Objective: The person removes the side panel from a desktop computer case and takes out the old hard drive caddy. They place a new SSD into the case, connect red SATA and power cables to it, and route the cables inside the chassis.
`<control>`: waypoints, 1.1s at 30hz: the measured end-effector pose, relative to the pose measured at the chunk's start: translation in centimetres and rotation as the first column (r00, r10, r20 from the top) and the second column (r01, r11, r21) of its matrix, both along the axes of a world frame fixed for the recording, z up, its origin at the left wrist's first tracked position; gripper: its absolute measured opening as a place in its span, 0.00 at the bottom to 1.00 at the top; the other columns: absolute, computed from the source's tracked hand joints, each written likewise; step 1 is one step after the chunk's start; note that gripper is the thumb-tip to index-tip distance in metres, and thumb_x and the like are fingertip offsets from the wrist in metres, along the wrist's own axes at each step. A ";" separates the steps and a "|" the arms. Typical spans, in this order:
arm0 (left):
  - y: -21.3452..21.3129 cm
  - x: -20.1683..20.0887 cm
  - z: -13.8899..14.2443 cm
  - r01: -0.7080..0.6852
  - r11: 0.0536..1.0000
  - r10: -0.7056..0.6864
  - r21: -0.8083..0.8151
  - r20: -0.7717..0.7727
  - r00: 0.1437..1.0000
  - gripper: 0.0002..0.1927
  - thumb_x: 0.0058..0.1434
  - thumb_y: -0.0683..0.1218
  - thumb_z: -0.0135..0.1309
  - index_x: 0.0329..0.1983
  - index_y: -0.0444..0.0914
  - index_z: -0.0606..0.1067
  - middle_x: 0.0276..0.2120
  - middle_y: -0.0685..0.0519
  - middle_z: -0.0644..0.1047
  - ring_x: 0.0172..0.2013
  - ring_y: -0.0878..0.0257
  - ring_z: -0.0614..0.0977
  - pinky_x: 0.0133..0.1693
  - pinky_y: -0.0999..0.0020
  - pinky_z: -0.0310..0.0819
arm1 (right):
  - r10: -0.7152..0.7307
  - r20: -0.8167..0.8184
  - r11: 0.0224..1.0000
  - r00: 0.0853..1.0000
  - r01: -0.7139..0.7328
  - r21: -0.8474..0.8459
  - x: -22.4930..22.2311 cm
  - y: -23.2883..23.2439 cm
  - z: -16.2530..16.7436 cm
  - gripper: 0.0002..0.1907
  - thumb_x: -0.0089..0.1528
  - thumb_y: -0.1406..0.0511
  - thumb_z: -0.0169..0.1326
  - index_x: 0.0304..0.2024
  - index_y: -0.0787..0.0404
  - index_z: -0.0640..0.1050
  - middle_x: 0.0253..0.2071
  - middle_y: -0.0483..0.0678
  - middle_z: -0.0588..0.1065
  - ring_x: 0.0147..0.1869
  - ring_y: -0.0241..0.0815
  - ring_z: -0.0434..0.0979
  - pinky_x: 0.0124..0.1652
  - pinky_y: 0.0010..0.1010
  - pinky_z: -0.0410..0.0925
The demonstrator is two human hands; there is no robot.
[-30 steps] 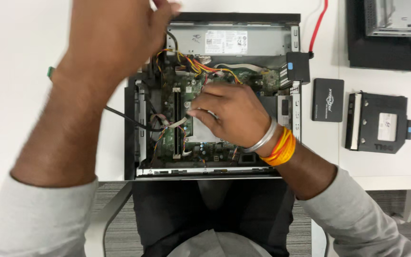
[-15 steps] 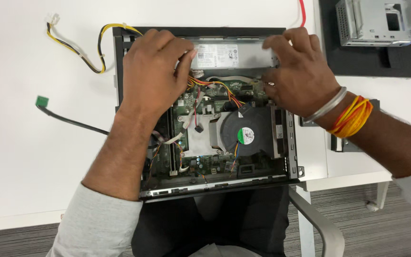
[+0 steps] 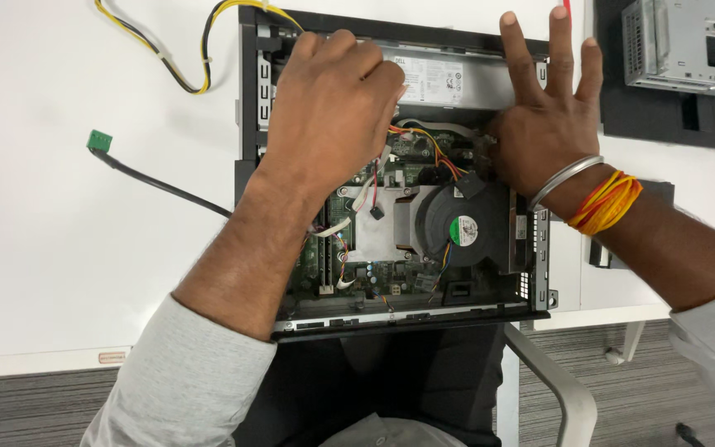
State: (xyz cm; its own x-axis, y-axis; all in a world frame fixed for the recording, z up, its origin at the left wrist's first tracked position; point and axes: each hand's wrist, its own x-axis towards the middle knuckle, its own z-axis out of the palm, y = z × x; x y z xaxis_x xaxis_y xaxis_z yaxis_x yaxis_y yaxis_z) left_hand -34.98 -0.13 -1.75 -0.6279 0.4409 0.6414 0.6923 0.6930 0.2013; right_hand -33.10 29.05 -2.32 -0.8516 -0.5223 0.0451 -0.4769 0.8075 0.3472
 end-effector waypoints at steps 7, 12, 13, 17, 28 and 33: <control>0.2 -0.2 -0.5 0.019 0.999 -0.019 0.031 0.003 1.000 0.04 0.65 0.44 0.65 0.36 0.40 0.81 0.34 0.56 0.76 0.40 0.58 0.75 0.45 0.57 0.66 | 0.095 -0.065 0.993 0.993 -0.091 0.071 -0.2 -0.4 -0.4 0.11 0.59 0.64 0.60 0.22 0.56 0.79 0.84 0.51 0.44 0.84 0.64 0.29 0.74 0.68 0.35; 0.5 -0.3 -0.9 0.035 0.999 -0.035 0.030 -0.005 0.999 0.03 0.64 0.42 0.63 0.35 0.39 0.80 0.35 0.56 0.76 0.42 0.59 0.75 0.46 0.58 0.67 | 0.157 -0.020 0.986 0.987 -0.156 0.056 -0.4 -0.6 0.2 0.09 0.58 0.66 0.61 0.22 0.56 0.80 0.84 0.47 0.44 0.85 0.60 0.29 0.75 0.66 0.34; 0.5 -0.3 -1.0 0.035 0.999 -0.035 0.031 -0.005 0.999 0.04 0.64 0.42 0.62 0.34 0.39 0.80 0.35 0.56 0.76 0.42 0.59 0.76 0.47 0.58 0.67 | 0.171 -0.017 0.984 0.985 -0.170 0.055 -0.5 -0.6 0.3 0.09 0.58 0.66 0.61 0.22 0.55 0.80 0.84 0.47 0.44 0.85 0.59 0.30 0.75 0.65 0.34; 0.4 -0.5 -1.2 0.036 0.999 -0.035 0.022 -0.005 0.999 0.04 0.65 0.42 0.63 0.33 0.39 0.80 0.35 0.56 0.76 0.42 0.59 0.76 0.48 0.57 0.67 | 0.221 -0.054 0.960 0.974 -0.208 0.188 -0.7 -0.9 0.7 0.13 0.57 0.65 0.63 0.18 0.51 0.79 0.84 0.47 0.47 0.85 0.61 0.34 0.73 0.63 0.33; 0.0 -0.6 -1.4 0.060 0.996 -0.061 0.069 0.019 0.998 0.04 0.65 0.42 0.62 0.34 0.38 0.79 0.37 0.55 0.76 0.48 0.58 0.76 0.54 0.55 0.68 | 0.223 0.056 0.931 0.973 -0.229 0.283 -0.8 -3.7 2.1 0.04 0.54 0.60 0.65 0.24 0.48 0.83 0.86 0.44 0.46 0.85 0.59 0.32 0.74 0.65 0.37; -0.2 -0.8 -1.7 0.049 0.997 -0.050 0.064 0.014 0.999 0.04 0.64 0.41 0.61 0.34 0.37 0.79 0.37 0.55 0.76 0.47 0.57 0.76 0.53 0.56 0.69 | 0.242 0.056 0.898 0.969 -0.246 0.365 -1.1 -4.6 2.2 0.02 0.52 0.58 0.65 0.24 0.44 0.84 0.87 0.45 0.45 0.85 0.61 0.32 0.70 0.67 0.38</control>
State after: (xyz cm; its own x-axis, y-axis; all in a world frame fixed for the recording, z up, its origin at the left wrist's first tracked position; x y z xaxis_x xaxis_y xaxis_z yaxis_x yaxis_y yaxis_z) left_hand -35.75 -0.31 -3.47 -0.6163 0.4300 0.6597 0.7217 0.6436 0.2548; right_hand -34.20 24.47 -0.08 -0.6949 -0.6916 -0.1968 -0.6471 0.4821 0.5906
